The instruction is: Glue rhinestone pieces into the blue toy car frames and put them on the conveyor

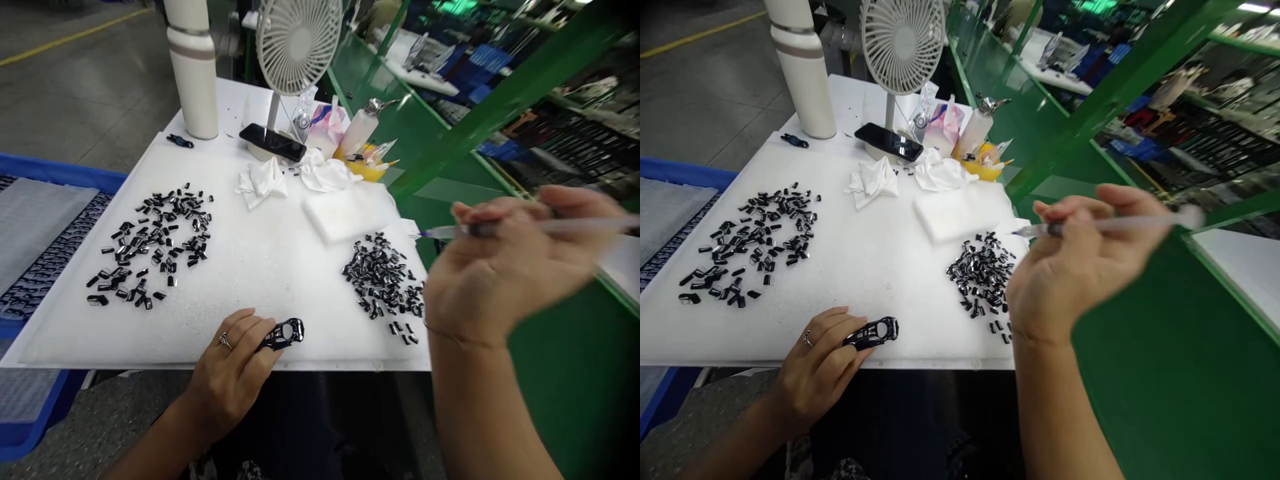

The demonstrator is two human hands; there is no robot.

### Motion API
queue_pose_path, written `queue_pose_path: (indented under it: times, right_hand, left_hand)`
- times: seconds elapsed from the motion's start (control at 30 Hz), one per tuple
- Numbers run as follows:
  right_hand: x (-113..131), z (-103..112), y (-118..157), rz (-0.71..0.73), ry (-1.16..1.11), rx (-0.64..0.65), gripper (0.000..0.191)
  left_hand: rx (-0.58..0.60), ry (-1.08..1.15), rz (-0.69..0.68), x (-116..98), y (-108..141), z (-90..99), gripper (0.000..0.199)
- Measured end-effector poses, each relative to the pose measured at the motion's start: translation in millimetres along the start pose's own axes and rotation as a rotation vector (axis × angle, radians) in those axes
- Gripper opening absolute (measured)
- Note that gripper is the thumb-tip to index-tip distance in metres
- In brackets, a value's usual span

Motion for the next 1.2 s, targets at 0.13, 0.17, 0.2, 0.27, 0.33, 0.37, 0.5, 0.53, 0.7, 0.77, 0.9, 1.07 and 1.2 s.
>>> queue_pose_path:
  times: [0.13,0.17,0.2,0.27,0.33,0.37,0.5,0.53,0.7,0.77,0.9,1.07,1.2]
  right_hand:
    - [-52,-14,-41,0.170,0.120,-0.008,0.018]
    - [-66,-16,-46,0.137,0.197,-0.005,0.016]
    - [-78,-16,-50,0.098,0.245,0.012,0.014]
    - [-94,-13,-53,0.003,0.335,0.076,0.016]
    - [-98,-2,-51,-0.072,0.406,0.134,0.027]
    - [-96,6,-48,-0.094,0.453,0.149,0.036]
    - [-79,40,-29,-0.099,0.714,0.214,0.038]
    - [-77,44,-24,-0.103,0.785,0.275,0.030]
    - [-75,43,-10,-0.063,1.032,0.582,0.017]
    - [-76,38,-11,-0.026,1.096,0.631,0.016]
    - [-79,35,-15,-0.016,1.181,0.673,0.012]
    - [-82,32,-17,-0.073,1.177,0.688,0.008]
    - [-65,25,-12,-0.079,1.047,0.643,0.010]
  left_hand:
    - [-0.003,0.013,0.075,-3,-3,1.0,0.018]
    - [-0.005,0.011,0.082,-3,-4,1.1,0.017]
    - [-0.004,0.012,0.089,-3,-4,1.1,0.017]
    - [-0.001,0.026,0.113,-2,-4,0.9,0.016]
    - [0.004,0.052,0.150,-1,-4,0.3,0.016]
    - [0.005,0.063,0.166,0,-4,-0.1,0.016]
    - [-0.010,0.058,0.209,0,-5,-2.6,0.017]
    - [-0.014,0.048,0.214,0,-5,-3.3,0.016]
    - [-0.026,0.012,0.226,0,-4,-4.7,0.014]
    - [-0.026,0.009,0.226,1,-4,-4.4,0.014]
    - [-0.016,0.012,0.208,1,-3,-4.1,0.014]
    - [-0.006,0.012,0.205,2,-1,-3.6,0.014]
    - [-0.003,0.021,0.199,2,0,-2.2,0.014]
Point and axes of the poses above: each hand's wrist, its own y-axis away from the middle knuckle, its own z-axis out of the back of the hand, x = y × z, the point moved 2 cm from there along -y, towards the middle knuckle
